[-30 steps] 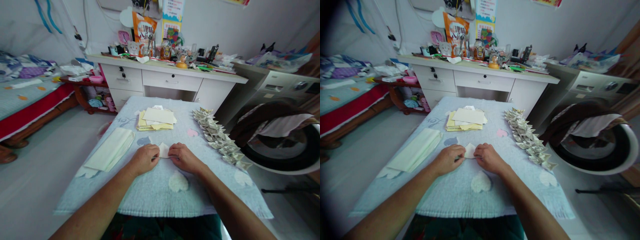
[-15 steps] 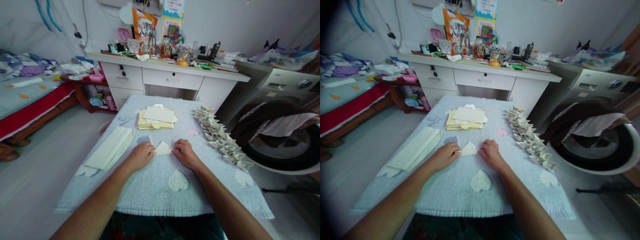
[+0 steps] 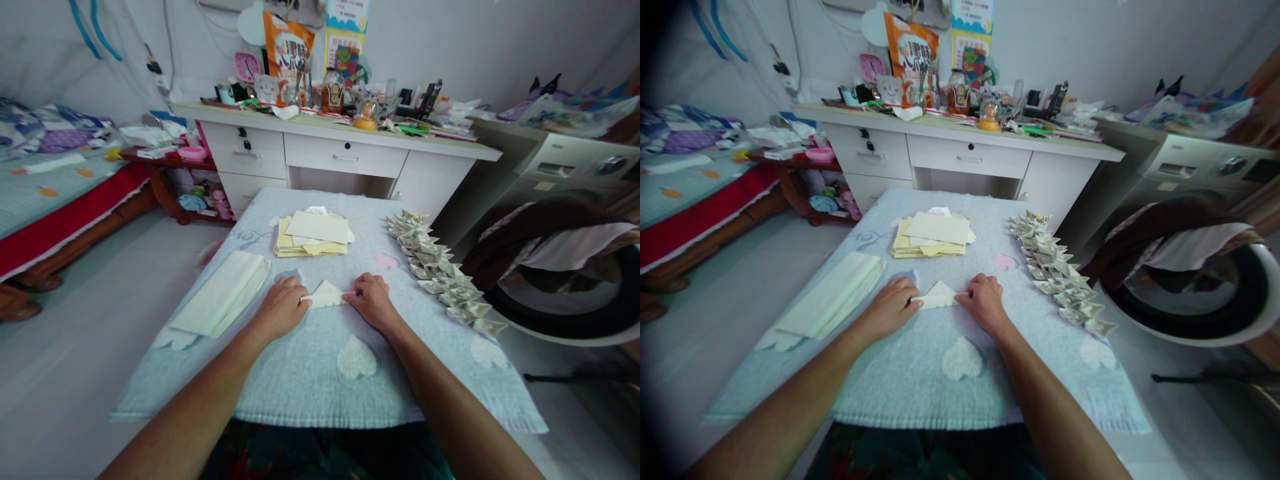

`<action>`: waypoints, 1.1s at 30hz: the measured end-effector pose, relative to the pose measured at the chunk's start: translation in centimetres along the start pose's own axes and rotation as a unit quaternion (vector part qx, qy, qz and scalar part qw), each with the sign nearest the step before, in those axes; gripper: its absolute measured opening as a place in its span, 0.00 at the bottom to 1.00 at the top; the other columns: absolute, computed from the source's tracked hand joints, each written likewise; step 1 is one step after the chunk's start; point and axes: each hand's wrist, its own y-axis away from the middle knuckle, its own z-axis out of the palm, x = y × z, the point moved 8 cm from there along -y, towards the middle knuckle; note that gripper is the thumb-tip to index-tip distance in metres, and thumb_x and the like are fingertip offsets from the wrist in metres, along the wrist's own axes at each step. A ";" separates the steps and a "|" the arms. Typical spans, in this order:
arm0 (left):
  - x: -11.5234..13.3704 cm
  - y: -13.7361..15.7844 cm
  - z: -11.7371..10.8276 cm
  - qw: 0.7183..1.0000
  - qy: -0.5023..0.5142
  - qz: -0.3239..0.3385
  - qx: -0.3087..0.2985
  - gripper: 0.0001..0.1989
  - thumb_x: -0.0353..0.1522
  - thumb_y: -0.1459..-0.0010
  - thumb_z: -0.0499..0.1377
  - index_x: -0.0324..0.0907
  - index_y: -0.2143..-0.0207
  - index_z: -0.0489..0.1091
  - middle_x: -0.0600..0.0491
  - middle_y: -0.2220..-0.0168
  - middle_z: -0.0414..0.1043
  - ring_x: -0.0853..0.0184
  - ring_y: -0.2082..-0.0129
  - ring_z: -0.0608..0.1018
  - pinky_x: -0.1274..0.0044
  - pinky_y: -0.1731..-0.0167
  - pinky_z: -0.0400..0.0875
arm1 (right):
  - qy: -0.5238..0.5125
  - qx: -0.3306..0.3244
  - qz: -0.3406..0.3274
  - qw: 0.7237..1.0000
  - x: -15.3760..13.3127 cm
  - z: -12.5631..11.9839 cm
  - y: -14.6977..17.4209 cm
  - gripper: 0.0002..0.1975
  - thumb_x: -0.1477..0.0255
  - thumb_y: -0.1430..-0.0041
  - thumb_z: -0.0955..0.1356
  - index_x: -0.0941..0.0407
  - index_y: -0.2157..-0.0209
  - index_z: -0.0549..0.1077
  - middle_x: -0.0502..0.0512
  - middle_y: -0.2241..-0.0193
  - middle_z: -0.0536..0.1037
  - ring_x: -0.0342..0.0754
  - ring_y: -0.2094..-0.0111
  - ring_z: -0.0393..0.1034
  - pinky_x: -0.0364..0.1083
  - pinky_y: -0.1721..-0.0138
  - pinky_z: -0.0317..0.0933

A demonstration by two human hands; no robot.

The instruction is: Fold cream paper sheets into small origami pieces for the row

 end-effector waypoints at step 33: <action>-1.2 0.3 -0.1 0.997 -0.034 -0.076 0.005 0.11 0.38 0.44 0.56 0.42 0.75 0.69 0.50 0.64 0.69 0.59 0.61 0.68 0.69 0.62 0.59 | 0.023 0.027 0.019 0.999 0.4 0.1 -0.2 0.12 0.64 0.45 0.70 0.56 0.76 0.74 0.54 0.66 0.72 0.50 0.61 0.60 0.46 0.63 0.47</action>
